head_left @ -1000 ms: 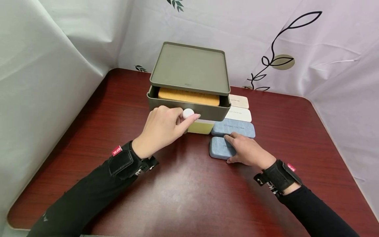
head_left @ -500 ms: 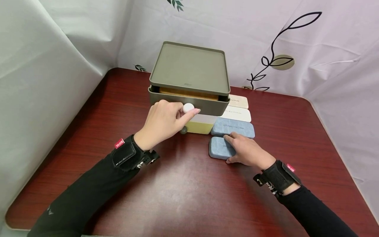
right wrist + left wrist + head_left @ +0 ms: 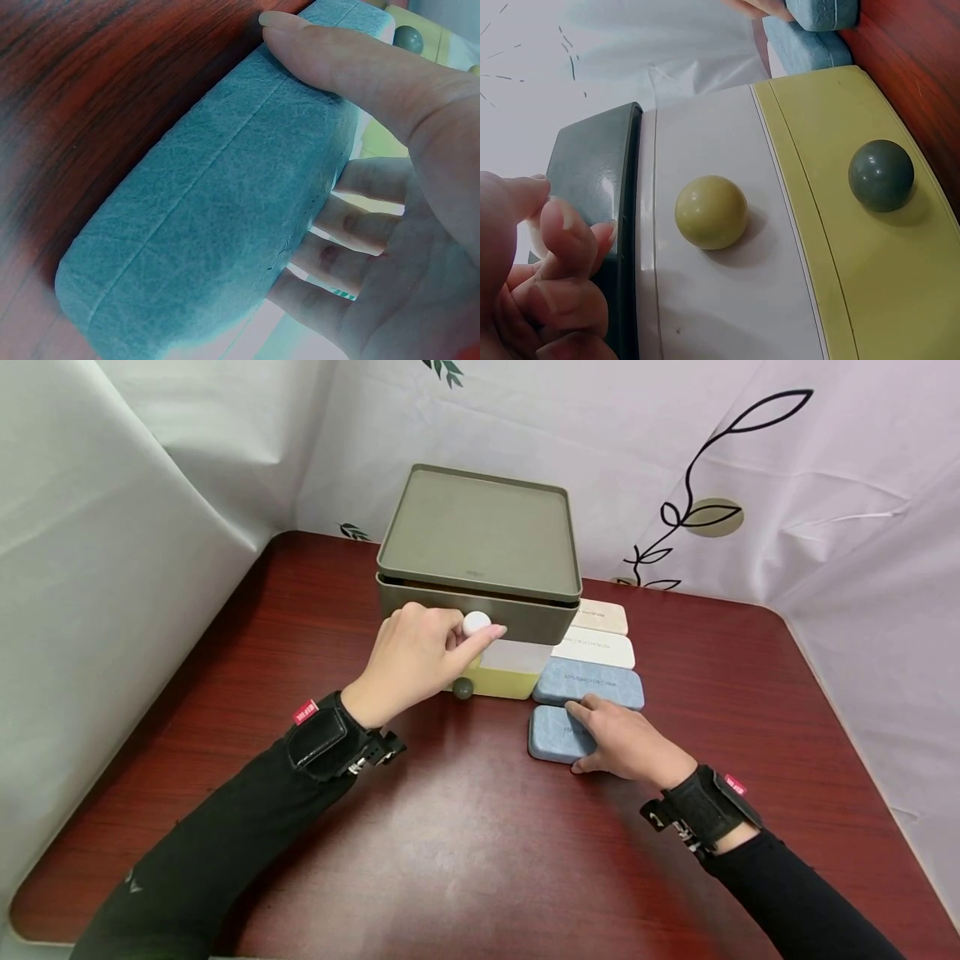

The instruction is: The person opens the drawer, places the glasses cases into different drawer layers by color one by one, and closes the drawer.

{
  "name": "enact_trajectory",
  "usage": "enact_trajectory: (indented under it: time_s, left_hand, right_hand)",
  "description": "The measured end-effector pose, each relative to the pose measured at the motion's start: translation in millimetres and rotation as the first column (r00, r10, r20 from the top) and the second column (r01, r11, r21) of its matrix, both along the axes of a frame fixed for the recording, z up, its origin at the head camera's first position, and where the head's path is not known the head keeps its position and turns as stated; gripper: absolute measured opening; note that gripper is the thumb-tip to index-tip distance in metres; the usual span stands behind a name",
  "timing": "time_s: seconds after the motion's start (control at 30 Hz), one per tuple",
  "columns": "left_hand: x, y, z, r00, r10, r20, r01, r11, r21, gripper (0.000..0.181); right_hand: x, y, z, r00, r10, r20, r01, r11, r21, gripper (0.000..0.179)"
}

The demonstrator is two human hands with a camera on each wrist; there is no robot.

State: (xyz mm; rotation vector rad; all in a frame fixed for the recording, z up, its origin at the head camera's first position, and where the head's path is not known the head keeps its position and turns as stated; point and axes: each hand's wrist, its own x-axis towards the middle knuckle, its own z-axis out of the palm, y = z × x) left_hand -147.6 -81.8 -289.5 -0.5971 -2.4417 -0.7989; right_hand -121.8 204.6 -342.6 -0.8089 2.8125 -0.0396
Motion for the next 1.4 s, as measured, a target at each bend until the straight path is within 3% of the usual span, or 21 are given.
enact_trajectory:
  time_s: [0.37, 0.67, 1.0, 1.23, 1.4]
  left_hand:
    - [-6.7, 1.0, 3.0, 0.997, 0.024, 0.068, -0.024, 1.000, -0.002, 0.056]
    - [-10.0, 1.8, 2.9, 0.998, 0.026, 0.057, -0.026, 1.000, -0.007, 0.056]
    - [-5.2, 0.4, 0.8, 0.994, 0.081, 0.078, -0.079, 0.996, -0.031, 0.051]
    - [-1.7, -2.6, -5.5, 0.994, 0.094, 0.054, -0.090, 0.994, -0.066, 0.055]
    - [-0.4, -6.3, -14.0, 0.989, 0.108, 0.100, -0.096, 0.989, -0.115, 0.058]
  right_hand:
    - [-0.7, 0, 0.2, 1.000, 0.001, 0.006, -0.002, 1.000, 0.005, 0.081]
    - [-0.6, 1, 1.7, 1.000, 0.000, 0.008, 0.000, 1.000, 0.003, 0.082]
    - [-0.5, 0, 1.1, 1.000, 0.003, 0.015, -0.003, 1.000, -0.002, 0.083]
    - [0.0, 0, 1.2, 1.000, 0.005, 0.011, -0.005, 1.000, -0.004, 0.083]
    - [0.2, 0, 1.9, 1.000, 0.003, 0.013, -0.003, 1.000, -0.003, 0.082]
